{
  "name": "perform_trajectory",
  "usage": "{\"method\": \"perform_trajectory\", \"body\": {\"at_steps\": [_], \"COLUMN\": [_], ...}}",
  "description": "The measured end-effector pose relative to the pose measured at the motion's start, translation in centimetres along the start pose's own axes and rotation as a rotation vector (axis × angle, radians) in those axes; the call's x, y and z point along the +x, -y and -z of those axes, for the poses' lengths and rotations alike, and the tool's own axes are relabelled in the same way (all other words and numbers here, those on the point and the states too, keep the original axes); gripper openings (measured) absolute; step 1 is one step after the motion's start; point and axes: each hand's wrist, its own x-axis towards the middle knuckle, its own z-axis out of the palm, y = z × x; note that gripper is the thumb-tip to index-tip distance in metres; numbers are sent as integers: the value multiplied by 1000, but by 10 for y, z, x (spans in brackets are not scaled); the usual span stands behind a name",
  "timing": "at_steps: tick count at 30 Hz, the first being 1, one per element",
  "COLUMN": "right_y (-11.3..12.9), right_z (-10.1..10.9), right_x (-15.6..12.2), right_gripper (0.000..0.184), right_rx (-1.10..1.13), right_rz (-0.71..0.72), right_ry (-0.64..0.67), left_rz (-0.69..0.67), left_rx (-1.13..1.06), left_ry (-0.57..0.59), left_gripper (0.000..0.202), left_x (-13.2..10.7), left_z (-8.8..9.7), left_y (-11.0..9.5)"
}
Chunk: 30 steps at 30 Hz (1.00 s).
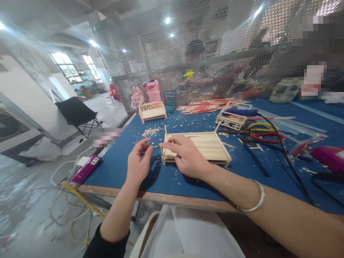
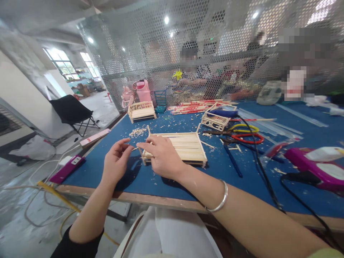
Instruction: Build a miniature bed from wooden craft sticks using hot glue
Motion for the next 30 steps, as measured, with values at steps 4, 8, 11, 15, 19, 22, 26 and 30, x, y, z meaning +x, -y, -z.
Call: {"method": "perform_trajectory", "body": {"at_steps": [4, 8, 11, 15, 19, 22, 26, 30], "right_y": [0, 0, 0, 0, 0, -1, -1, -1], "right_z": [0, 0, 0, 0, 0, -1, -1, 0], "right_x": [0, 0, 0, 0, 0, -1, -1, -1], "right_gripper": [55, 56, 56, 55, 55, 54, 55, 55], "right_rx": [5, 5, 9, 12, 5, 7, 5, 1], "right_rz": [-4, 1, 5, 10, 13, 17, 23, 25], "right_ry": [4, -1, -13, -14, -12, -15, -13, -9], "left_rz": [33, 52, 58, 69, 63, 54, 49, 56], "left_rx": [66, 106, 129, 129, 130, 133, 143, 170], "left_ry": [-17, -15, -1, 25, 34, 35, 29, 33], "left_gripper": [31, 29, 27, 27, 26, 26, 29, 29], "left_x": [0, -1, -1, -1, -2, -2, -3, -2], "left_z": [2, 4, 4, 3, 3, 3, 3, 2], "left_y": [1, 2, 1, 1, 2, 2, 0, 0]}}
